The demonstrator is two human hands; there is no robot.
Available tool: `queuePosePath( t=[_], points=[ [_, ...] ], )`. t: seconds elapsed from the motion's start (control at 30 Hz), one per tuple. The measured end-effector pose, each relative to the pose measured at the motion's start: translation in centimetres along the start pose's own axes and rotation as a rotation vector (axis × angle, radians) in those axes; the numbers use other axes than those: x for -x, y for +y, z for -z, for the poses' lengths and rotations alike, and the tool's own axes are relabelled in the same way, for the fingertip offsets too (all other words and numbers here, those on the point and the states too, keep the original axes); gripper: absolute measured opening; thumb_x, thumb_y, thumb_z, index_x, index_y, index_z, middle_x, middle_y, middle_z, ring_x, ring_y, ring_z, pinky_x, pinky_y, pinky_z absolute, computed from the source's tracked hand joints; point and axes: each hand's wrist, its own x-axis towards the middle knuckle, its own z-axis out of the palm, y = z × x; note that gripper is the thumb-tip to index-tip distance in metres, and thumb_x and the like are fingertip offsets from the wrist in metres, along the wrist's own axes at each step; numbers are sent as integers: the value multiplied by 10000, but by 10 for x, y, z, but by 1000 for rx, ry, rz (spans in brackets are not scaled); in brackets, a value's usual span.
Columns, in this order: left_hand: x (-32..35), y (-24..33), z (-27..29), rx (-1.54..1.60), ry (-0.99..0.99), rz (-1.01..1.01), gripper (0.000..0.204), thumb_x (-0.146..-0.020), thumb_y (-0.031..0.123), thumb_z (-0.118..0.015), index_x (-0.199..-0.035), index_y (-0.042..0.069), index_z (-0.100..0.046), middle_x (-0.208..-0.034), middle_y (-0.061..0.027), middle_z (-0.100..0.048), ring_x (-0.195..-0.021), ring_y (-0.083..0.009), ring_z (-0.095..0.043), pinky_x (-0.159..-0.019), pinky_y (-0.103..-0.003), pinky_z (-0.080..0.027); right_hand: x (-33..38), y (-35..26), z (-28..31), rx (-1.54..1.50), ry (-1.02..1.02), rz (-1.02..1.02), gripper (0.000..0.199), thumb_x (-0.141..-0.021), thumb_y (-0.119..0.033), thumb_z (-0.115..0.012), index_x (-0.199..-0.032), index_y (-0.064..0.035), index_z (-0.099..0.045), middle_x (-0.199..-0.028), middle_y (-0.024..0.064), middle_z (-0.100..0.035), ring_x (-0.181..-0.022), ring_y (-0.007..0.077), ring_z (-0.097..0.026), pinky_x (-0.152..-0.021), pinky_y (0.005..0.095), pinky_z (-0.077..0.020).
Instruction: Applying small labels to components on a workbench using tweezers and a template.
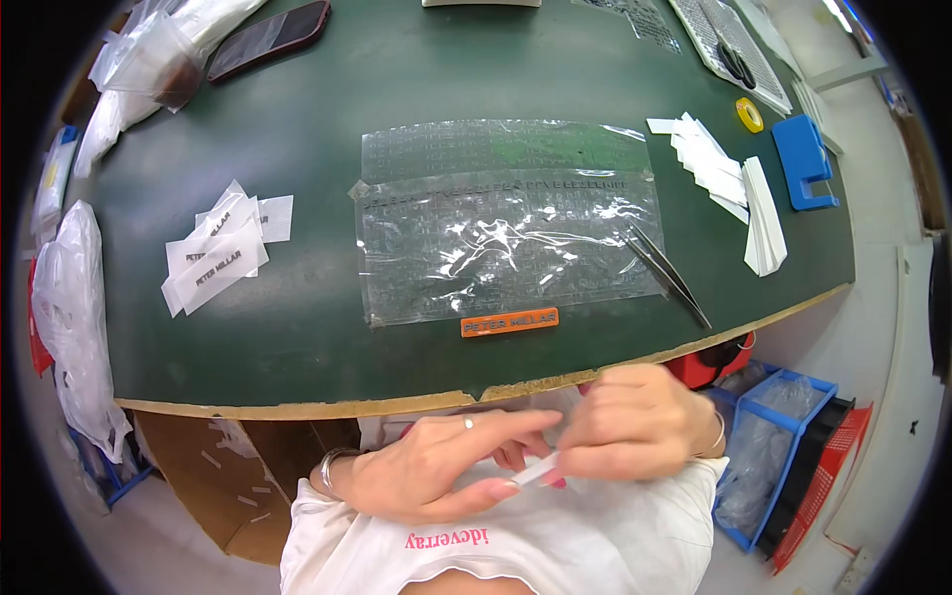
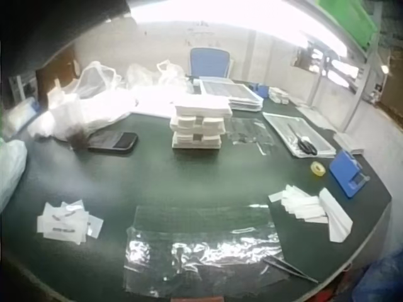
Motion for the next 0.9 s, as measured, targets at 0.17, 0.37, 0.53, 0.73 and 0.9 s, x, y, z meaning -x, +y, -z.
queuePosePath(
  t=[0.17, 0.37, 0.53, 0.73, 0.9],
  points=[
    [2, 0, -6, -31, 60, -31, 416, -877, -51, -578, -1290, -76, -536, -837, -99, -663, -708, -196, -666, -640, -313, -539, -11, 6, -23, 354, 114, 147, 265, -717, -245, -797, -850, -57, -665, -777, 7, -582, -627, 134, -556, -528, 267, -405],
    [9, -8, -13, -186, 129, -58, 448, -836, -115, -597, -1280, -79, -546, -806, -86, -667, -702, -192, -672, -634, -308, -547, 3, 9, -33, 480, 270, 65, 299, -729, -323, -802, -835, -72, -679, -792, -13, -591, -654, 133, -576, -531, 254, -384],
    [12, -15, -19, -252, 186, -51, 417, -858, -95, -596, -1272, -81, -552, -816, -95, -689, -718, -197, -689, -653, -300, -561, 1, 8, -40, 419, 440, -28, 254, -719, -296, -806, -830, -85, -718, -829, -29, -622, -719, 124, -619, -566, 243, -372],
    [17, -15, -20, -9, 174, 80, 351, -911, -72, -547, -1261, -81, -558, -869, -117, -716, -780, -208, -715, -705, -289, -574, 11, 0, -42, 630, 298, 93, 242, -694, -215, -795, -906, -105, -756, -961, -25, -661, -848, 118, -642, -650, 240, -388],
    [11, -4, -16, 88, 144, 157, 290, -931, -48, -510, -1209, -79, -587, -876, -142, -719, -791, -227, -723, -704, -293, -568, 17, 1, -43, 437, 339, 132, 168, -725, -132, -731, -884, -81, -746, -1004, -2, -681, -849, 121, -647, -659, 236, -393]
  ],
)
